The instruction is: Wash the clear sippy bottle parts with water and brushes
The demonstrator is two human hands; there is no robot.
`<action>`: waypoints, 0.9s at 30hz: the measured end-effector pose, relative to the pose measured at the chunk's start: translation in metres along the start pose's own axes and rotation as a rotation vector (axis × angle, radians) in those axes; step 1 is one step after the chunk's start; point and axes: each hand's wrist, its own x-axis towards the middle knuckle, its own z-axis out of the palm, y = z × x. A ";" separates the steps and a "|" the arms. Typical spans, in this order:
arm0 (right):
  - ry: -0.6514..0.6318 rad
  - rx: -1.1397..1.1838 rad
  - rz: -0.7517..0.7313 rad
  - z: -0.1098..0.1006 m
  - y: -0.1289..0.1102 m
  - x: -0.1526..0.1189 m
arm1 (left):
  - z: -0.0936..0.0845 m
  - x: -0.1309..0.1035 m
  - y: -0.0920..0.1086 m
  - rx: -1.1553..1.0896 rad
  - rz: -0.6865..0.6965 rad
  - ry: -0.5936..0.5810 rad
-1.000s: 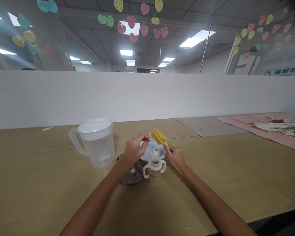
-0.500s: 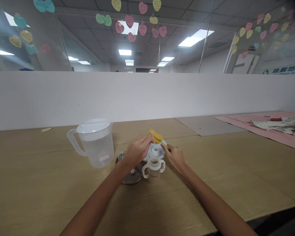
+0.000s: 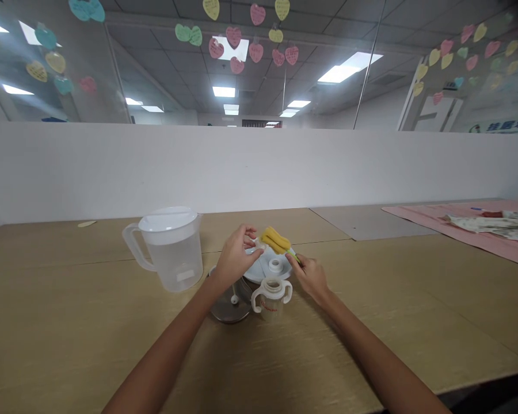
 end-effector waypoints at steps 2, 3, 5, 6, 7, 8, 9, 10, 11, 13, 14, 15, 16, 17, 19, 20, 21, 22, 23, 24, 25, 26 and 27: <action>0.014 -0.007 0.011 -0.001 0.000 0.000 | -0.009 0.002 -0.006 0.144 0.004 -0.089; 0.017 -0.011 0.019 -0.002 0.000 0.001 | -0.014 0.002 -0.008 0.258 0.005 -0.161; 0.019 -0.026 0.039 -0.004 -0.001 0.001 | -0.026 0.003 -0.012 0.521 -0.027 -0.347; 0.020 -0.037 0.049 -0.004 -0.001 0.001 | -0.031 0.003 -0.014 0.649 -0.067 -0.450; 0.019 -0.049 0.057 -0.005 -0.001 0.002 | -0.034 0.002 -0.016 0.759 -0.119 -0.537; 0.015 -0.062 0.062 -0.005 -0.001 0.002 | -0.036 0.002 -0.017 0.842 -0.171 -0.605; 0.008 -0.075 0.067 -0.005 -0.001 0.002 | -0.036 0.000 -0.019 0.900 -0.212 -0.651; -0.003 -0.089 0.072 -0.005 -0.001 0.003 | -0.035 -0.001 -0.021 0.932 -0.238 -0.682; -0.020 -0.105 0.077 -0.005 -0.001 0.003 | -0.033 -0.003 -0.023 0.946 -0.251 -0.699; -0.059 -0.139 0.092 -0.003 0.001 0.004 | -0.028 -0.007 -0.027 0.959 -0.261 -0.722; -0.071 -0.151 0.103 -0.003 0.002 0.004 | -0.026 -0.009 -0.028 0.966 -0.264 -0.734; -0.074 -0.156 0.115 -0.001 0.004 0.004 | -0.024 -0.010 -0.029 0.971 -0.263 -0.742; -0.066 -0.155 0.127 0.000 0.006 0.004 | -0.024 -0.011 -0.030 0.977 -0.262 -0.747; -0.050 -0.148 0.138 0.001 0.007 0.005 | -0.024 -0.011 -0.029 0.984 -0.262 -0.751; -0.011 -0.133 0.161 0.002 0.010 0.005 | -0.025 -0.010 -0.027 0.993 -0.258 -0.757; 0.003 -0.130 0.171 0.002 0.011 0.005 | -0.026 -0.009 -0.025 0.994 -0.252 -0.758; 0.012 -0.132 0.179 0.002 0.012 0.006 | -0.026 -0.008 -0.023 0.993 -0.242 -0.759; 0.014 -0.141 0.184 0.001 0.012 0.006 | -0.026 -0.007 -0.021 0.990 -0.231 -0.757; 0.004 -0.155 0.185 0.001 0.013 0.007 | -0.026 -0.006 -0.019 0.985 -0.218 -0.756; -0.019 -0.174 0.182 -0.001 0.012 0.007 | -0.026 -0.006 -0.018 0.983 -0.209 -0.753; -0.052 -0.203 0.179 -0.002 0.012 0.008 | -0.026 -0.006 -0.018 0.982 -0.206 -0.751; -0.091 -0.238 0.177 -0.004 0.011 0.008 | -0.026 -0.007 -0.018 0.980 -0.205 -0.748; -0.135 -0.279 0.178 -0.006 0.010 0.009 | -0.026 -0.008 -0.018 0.976 -0.203 -0.742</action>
